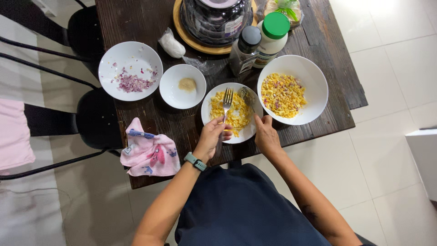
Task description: The person mashes chopped eggs on a plate using a fork and spoon, unwraps a small plastic pouch by hand, and grinds pepper over the plate with a pepper grinder.
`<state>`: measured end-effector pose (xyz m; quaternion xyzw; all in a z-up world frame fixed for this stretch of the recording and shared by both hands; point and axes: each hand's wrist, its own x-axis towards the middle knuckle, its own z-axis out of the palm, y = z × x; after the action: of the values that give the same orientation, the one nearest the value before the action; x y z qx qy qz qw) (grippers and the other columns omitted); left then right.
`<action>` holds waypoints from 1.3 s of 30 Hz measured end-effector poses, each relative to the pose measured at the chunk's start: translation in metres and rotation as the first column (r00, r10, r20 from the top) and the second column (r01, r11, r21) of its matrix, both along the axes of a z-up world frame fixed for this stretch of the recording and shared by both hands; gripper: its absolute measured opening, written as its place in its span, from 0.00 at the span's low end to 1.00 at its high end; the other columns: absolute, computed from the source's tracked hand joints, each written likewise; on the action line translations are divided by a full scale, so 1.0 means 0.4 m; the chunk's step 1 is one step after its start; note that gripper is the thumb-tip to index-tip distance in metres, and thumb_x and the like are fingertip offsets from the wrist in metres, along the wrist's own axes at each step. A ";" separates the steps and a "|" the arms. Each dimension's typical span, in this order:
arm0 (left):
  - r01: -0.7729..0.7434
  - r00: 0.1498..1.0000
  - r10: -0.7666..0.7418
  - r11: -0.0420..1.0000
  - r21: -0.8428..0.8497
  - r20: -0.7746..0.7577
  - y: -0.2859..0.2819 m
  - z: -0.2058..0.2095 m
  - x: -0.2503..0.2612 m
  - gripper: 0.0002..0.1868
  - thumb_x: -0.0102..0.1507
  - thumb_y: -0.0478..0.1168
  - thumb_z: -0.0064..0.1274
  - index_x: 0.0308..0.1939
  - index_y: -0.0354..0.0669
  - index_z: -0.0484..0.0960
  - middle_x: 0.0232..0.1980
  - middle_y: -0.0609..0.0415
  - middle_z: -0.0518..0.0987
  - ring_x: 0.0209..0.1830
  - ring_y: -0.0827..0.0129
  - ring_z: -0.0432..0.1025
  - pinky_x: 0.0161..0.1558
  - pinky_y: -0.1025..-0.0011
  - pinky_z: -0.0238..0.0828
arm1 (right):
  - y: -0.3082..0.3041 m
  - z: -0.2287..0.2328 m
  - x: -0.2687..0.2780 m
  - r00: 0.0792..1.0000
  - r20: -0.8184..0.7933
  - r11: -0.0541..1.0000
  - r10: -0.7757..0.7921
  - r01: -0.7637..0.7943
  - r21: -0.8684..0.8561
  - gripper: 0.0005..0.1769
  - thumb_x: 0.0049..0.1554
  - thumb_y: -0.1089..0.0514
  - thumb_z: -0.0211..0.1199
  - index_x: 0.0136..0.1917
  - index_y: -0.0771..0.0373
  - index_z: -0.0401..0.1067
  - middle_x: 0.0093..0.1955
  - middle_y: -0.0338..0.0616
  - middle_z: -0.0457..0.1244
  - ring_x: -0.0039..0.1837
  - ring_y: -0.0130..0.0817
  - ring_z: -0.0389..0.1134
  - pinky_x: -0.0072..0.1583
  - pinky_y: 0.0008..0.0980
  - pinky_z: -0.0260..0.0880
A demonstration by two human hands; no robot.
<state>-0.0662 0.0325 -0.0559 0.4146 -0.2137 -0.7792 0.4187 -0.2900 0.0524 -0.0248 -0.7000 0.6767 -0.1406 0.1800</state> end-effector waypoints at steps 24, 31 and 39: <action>0.432 0.536 0.357 0.662 -0.612 0.765 0.002 0.044 0.096 0.15 0.65 0.39 0.56 0.56 0.46 0.84 0.58 0.46 0.82 0.60 0.53 0.73 0.64 0.61 0.66 | 0.054 0.078 0.171 0.943 0.012 0.939 -0.333 0.330 0.099 0.23 0.63 0.50 0.54 0.70 0.34 0.70 0.45 0.53 0.70 0.48 0.56 0.72 0.50 0.54 0.70; 0.497 0.397 0.383 0.674 -0.547 0.834 -0.035 0.011 0.178 0.27 0.60 0.36 0.59 0.64 0.40 0.75 0.70 0.35 0.68 0.68 0.41 0.65 0.68 0.55 0.60 | 0.035 0.044 0.198 0.968 -0.130 0.977 -0.213 0.214 -0.010 0.23 0.64 0.56 0.50 0.69 0.39 0.71 0.42 0.55 0.69 0.44 0.54 0.72 0.44 0.53 0.69; 0.541 0.386 0.233 0.727 -0.423 0.893 -0.039 0.024 0.156 0.36 0.57 0.32 0.63 0.69 0.40 0.70 0.73 0.36 0.65 0.71 0.43 0.64 0.68 0.58 0.63 | -0.004 0.054 0.199 0.978 -0.150 0.990 -0.142 0.142 -0.010 0.26 0.60 0.60 0.51 0.70 0.45 0.71 0.40 0.55 0.69 0.42 0.53 0.73 0.44 0.52 0.71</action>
<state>-0.0039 0.0168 -0.0463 0.5659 -0.7080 -0.3278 0.2665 -0.2105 0.0509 -0.0032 -0.6584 0.7366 -0.0999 0.1182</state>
